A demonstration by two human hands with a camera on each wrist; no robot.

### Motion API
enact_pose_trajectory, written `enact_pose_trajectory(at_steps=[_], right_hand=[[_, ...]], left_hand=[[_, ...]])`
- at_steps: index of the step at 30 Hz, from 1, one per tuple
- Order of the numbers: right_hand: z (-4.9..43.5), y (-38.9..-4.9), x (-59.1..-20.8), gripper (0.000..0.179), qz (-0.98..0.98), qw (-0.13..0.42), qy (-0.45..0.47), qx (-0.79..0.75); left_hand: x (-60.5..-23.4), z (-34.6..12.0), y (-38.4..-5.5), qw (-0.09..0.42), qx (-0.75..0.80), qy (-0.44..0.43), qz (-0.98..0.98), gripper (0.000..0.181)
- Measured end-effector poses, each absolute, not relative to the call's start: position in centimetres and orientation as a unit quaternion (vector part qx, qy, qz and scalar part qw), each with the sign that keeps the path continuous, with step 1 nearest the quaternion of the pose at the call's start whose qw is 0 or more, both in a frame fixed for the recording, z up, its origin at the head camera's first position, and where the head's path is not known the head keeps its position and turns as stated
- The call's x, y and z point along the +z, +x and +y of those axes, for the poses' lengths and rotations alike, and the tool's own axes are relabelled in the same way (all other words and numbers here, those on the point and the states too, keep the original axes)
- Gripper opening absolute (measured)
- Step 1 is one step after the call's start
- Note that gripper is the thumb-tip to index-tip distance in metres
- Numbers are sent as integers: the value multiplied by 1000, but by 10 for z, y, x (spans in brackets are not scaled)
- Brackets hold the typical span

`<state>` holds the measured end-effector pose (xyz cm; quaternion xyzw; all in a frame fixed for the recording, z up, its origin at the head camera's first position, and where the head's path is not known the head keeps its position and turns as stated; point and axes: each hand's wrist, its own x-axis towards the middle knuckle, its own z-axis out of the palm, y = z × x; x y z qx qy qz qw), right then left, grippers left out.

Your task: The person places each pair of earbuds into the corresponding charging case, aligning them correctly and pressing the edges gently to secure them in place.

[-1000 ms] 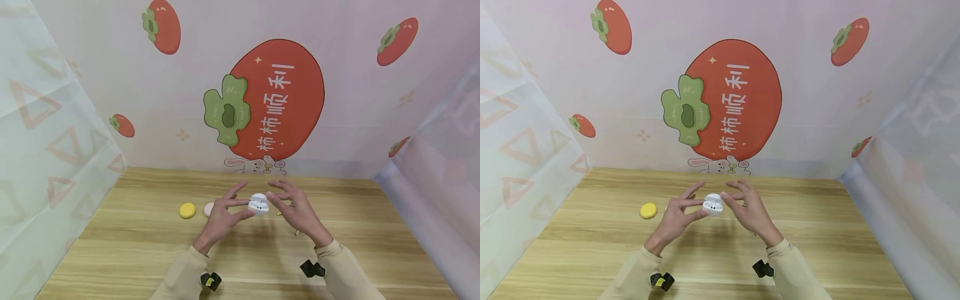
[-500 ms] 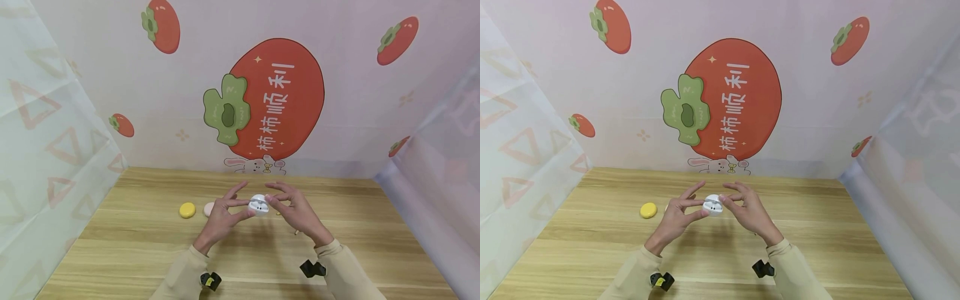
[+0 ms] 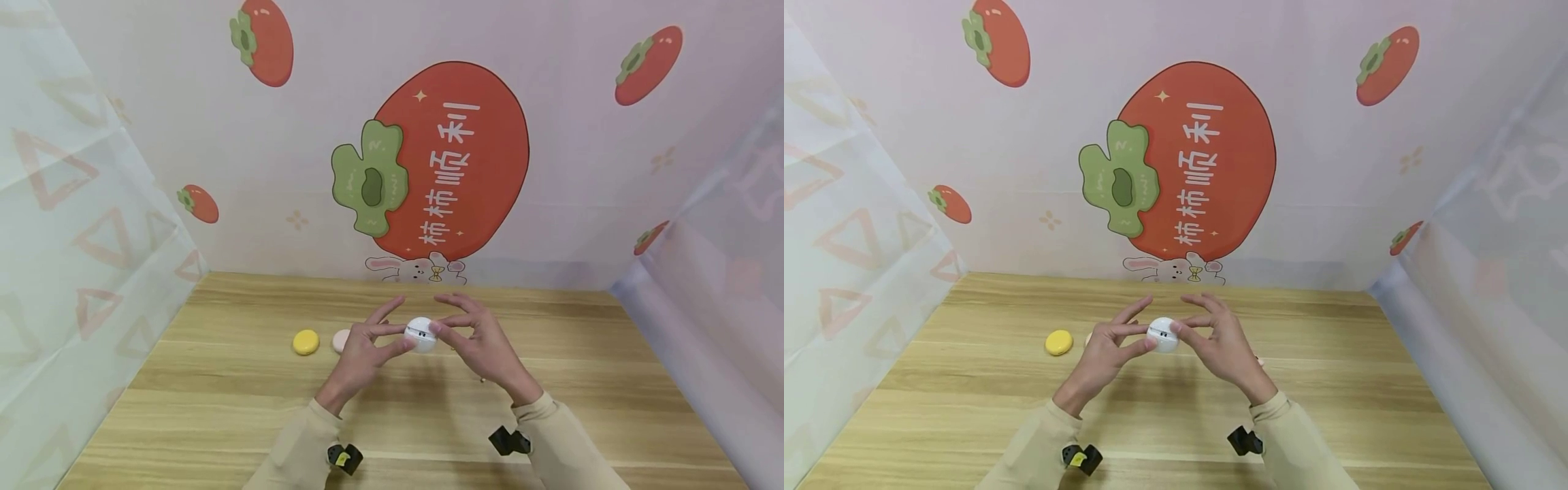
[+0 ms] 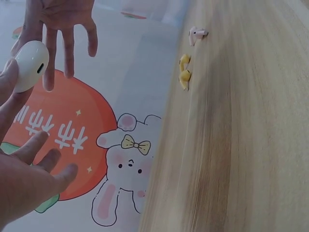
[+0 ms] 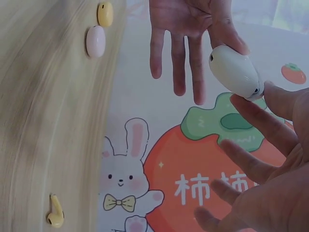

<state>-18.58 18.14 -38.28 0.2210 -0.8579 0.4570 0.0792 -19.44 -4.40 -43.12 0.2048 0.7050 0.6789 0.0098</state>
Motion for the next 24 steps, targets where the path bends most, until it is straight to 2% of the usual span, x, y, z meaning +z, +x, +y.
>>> enact_pose_trajectory(at_steps=[11,24], right_hand=[[178,-185,-389,12,-862,133,235,430],[190,-181,-391,20,-875,139,205,416]], left_hand=[[-430,-43,-194,9,683,193,704,25],[-432,-47,-195,-3,665,153,731,25]])
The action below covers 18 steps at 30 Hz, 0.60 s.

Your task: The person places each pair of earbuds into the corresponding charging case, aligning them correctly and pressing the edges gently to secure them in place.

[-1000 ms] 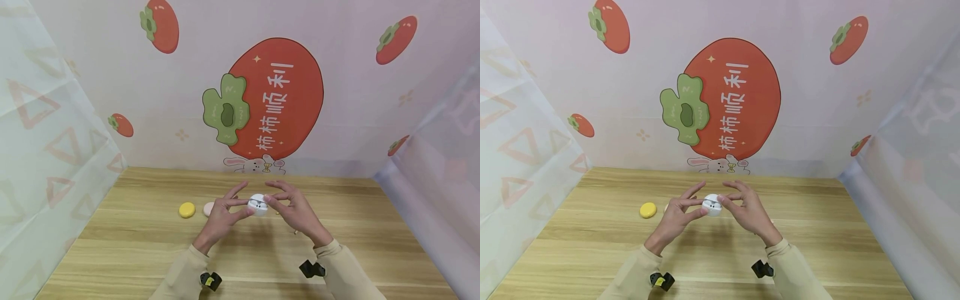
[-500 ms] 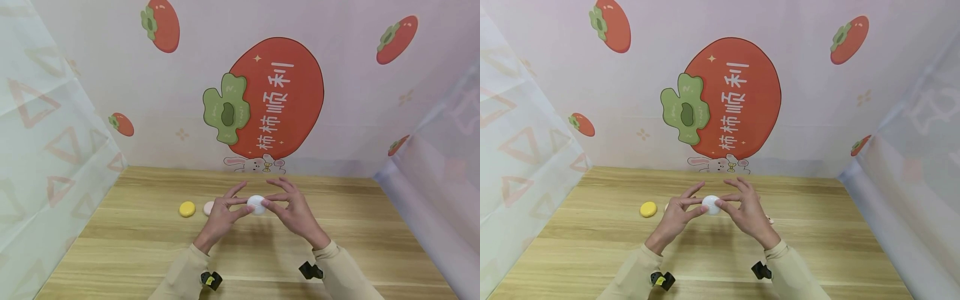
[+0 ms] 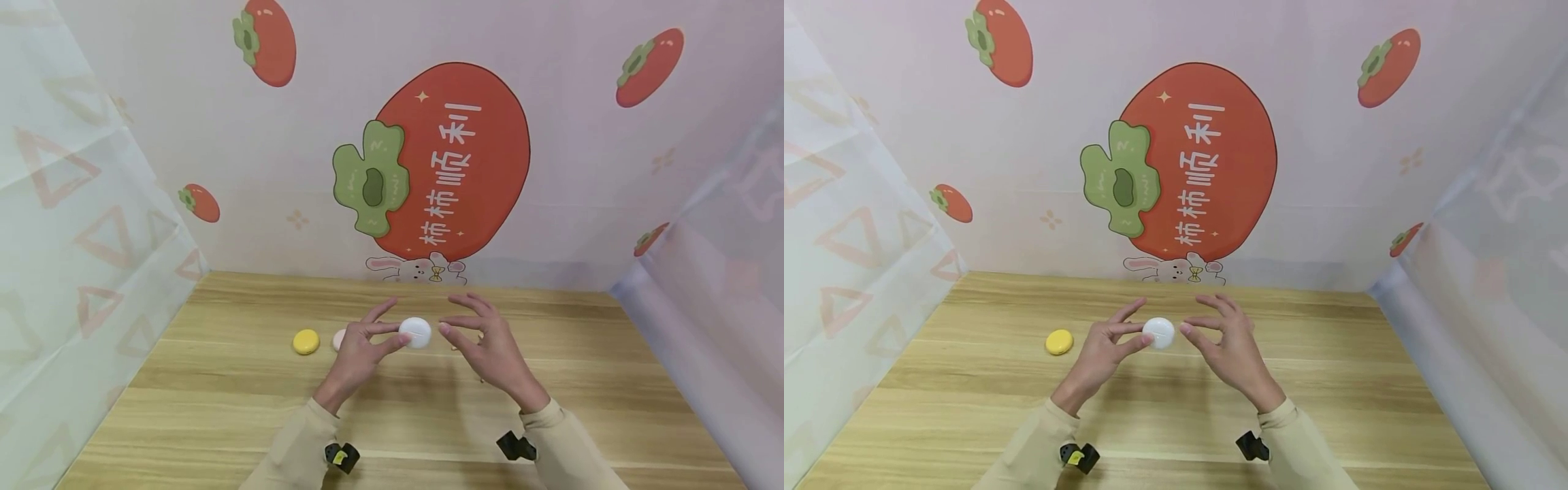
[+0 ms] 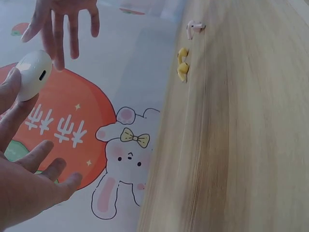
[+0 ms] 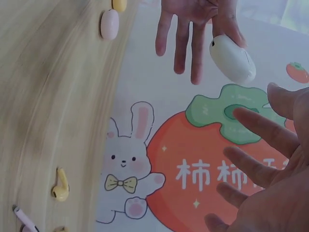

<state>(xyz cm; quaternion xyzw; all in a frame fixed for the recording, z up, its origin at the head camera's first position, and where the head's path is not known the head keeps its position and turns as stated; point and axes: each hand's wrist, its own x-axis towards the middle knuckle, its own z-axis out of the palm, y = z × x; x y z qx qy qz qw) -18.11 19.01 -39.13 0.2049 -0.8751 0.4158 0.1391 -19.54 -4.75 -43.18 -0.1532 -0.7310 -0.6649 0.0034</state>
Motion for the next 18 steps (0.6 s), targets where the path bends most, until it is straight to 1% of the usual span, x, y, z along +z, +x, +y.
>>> enact_pose_trajectory(at_steps=[8,13,18], right_hand=[[201,-178,-400,21,-884,148,195,398],[210,-177,-405,22,-888,147,188,394],[219,-178,-410,23,-891,153,181,386]], left_hand=[[-433,-67,-199,25,-652,-129,-747,26],[-434,-92,-204,42,-641,-99,-760,26],[-433,-121,-208,54,-610,-71,-787,32]])
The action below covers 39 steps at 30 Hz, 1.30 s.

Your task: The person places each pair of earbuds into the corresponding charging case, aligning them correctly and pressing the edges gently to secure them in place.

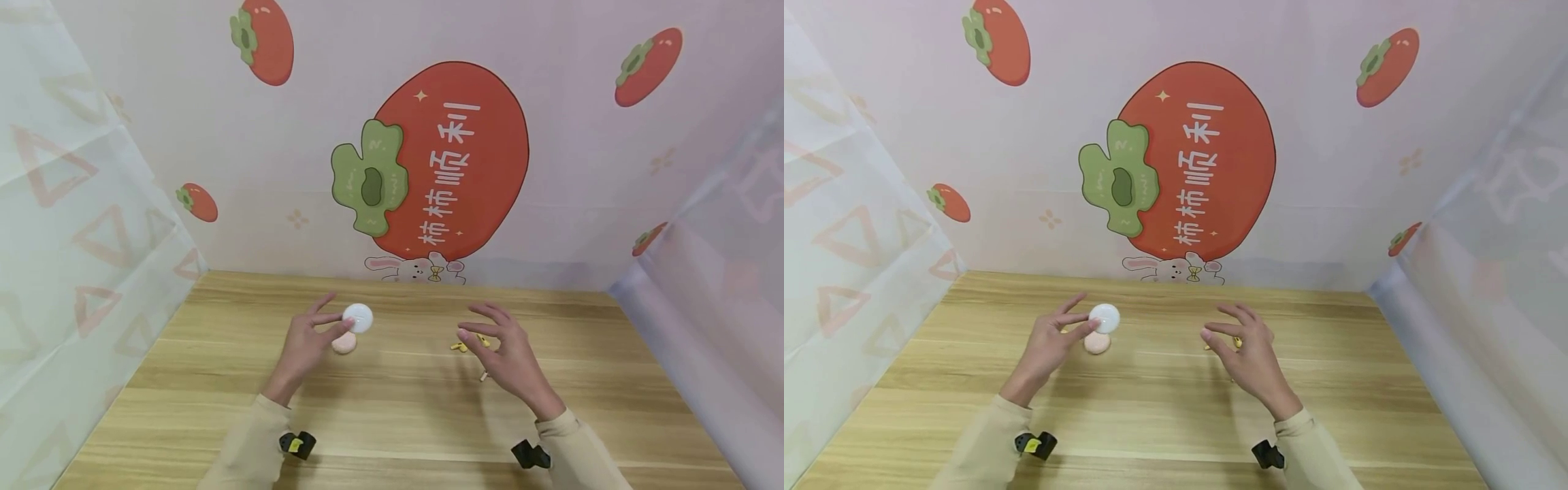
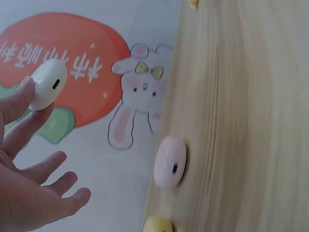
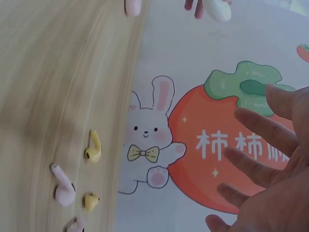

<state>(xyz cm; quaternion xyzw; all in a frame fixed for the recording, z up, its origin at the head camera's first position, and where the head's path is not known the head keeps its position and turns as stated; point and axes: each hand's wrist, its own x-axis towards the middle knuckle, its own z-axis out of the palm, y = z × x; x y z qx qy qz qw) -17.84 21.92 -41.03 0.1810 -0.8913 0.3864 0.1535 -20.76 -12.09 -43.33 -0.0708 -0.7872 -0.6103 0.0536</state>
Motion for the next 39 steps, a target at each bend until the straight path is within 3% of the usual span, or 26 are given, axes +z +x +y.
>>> enact_pose_trajectory(at_steps=[15,28,39], right_hand=[[234,-177,-425,26,-910,158,156,349],[232,-176,-435,27,-918,148,164,331],[229,-175,-437,27,-921,133,160,330]], left_hand=[[-434,-200,-207,30,-498,37,-866,57],[-457,-243,-206,39,-359,97,-927,46],[-465,-262,-206,13,-301,124,-945,46]])
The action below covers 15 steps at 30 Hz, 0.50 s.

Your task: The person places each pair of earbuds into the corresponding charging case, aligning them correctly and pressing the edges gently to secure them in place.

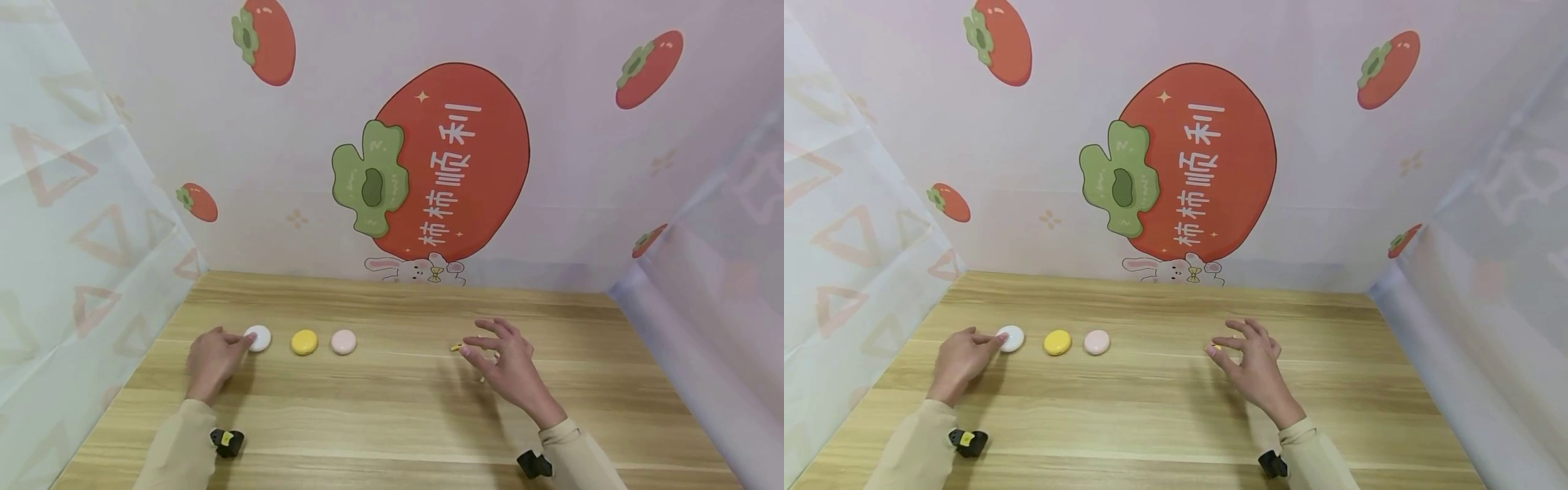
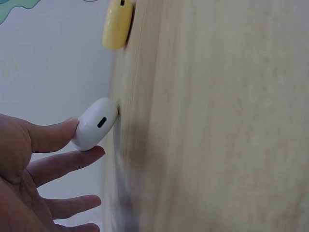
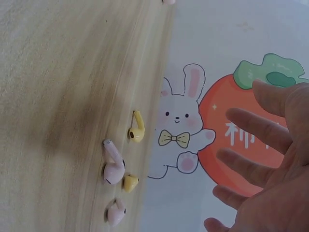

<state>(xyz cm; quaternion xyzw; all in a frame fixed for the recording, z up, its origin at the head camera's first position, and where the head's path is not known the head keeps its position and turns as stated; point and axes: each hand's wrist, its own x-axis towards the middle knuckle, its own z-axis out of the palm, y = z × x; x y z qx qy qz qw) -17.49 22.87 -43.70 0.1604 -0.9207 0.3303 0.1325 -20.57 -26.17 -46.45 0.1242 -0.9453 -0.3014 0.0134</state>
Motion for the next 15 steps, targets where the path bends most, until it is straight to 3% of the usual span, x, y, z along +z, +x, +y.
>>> enact_pose_trajectory(at_steps=[15], right_hand=[[226,-172,-434,26,-919,128,160,336]], left_hand=[[-461,-278,-204,2,-281,144,-949,48]])
